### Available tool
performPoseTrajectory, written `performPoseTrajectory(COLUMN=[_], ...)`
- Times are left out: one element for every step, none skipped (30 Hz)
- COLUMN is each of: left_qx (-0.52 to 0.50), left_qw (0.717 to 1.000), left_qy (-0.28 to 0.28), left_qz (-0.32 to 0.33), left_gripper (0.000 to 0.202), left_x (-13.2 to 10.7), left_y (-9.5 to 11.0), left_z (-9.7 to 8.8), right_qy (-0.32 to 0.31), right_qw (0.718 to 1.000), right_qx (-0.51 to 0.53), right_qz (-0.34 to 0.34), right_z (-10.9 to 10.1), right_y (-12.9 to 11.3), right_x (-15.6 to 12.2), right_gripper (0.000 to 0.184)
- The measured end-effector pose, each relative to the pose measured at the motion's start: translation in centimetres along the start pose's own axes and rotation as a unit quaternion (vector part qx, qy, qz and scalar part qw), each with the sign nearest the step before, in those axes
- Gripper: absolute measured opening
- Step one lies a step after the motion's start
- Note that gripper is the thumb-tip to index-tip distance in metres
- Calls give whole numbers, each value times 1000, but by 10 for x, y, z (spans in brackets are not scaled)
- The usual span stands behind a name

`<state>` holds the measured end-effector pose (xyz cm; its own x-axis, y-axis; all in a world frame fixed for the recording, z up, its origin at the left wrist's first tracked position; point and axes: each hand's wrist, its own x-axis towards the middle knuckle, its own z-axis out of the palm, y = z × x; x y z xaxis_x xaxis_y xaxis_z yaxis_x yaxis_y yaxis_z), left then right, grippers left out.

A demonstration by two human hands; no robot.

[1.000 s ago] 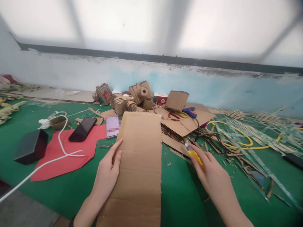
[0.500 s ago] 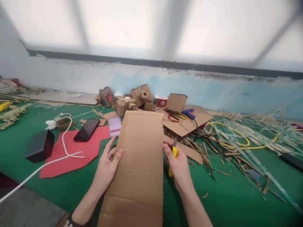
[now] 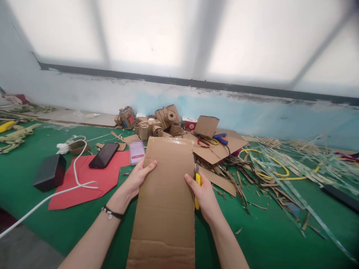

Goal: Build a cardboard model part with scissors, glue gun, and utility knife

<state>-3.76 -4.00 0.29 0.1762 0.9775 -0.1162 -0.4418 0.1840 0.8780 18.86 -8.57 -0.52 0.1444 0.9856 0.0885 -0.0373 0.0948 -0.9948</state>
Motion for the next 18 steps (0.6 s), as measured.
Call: performPoseTrajectory(left_qx=[-5,-8,-10,-11,-10,-8,-3,4,14,26,38,50,59,66,70,73,74,75], left_qw=[1000,1000,1000,999,999,999,998,998,997,996,995,995,995,995,995,995,994,994], left_qy=[5,12,19,24,29,33,37,42,47,53,54,50,45,41,39,43,50,56], left_qz=[3,7,12,18,26,36,46,56,64,70,71,67,62,57,54,54,57,62], left_gripper=[84,82,82,84,85,87,89,89,89,88,87,86,85,84,83,81,80,78], left_x=[2,2,2,2,1,0,0,-1,-1,-1,-1,0,2,5,8,11,15,19], left_y=[-3,-7,-11,-14,-17,-20,-22,-23,-24,-24,-23,-21,-19,-16,-13,-10,-8,-6], left_z=[-2,-4,-6,-8,-10,-11,-12,-12,-12,-12,-11,-10,-8,-6,-3,0,3,6], right_qy=[3,4,3,-1,-4,-6,-8,-9,-9,-9,-10,-16,-24,-32,-40,-44,-44,-39], right_qw=[1000,1000,999,998,997,997,996,996,996,996,996,995,994,993,991,990,989,988], right_qx=[-12,-28,-45,-60,-73,-79,-82,-85,-87,-89,-91,-95,-103,-113,-125,-135,-143,-147], right_qz=[-3,-3,0,4,8,13,17,20,21,22,22,22,23,24,24,23,21,19], right_z=[0,0,-1,-1,-1,-1,-1,-1,-1,-2,-4,-6,-9,-12,-16,-19,-21,-23], right_y=[2,5,7,10,12,13,13,12,11,8,5,1,-2,-5,-7,-9,-9,-9], right_x=[3,6,9,12,14,16,17,17,16,14,11,8,4,1,-2,-5,-7,-8], right_gripper=[62,61,60,59,58,57,56,56,57,57,57,57,56,56,55,55,54,53])
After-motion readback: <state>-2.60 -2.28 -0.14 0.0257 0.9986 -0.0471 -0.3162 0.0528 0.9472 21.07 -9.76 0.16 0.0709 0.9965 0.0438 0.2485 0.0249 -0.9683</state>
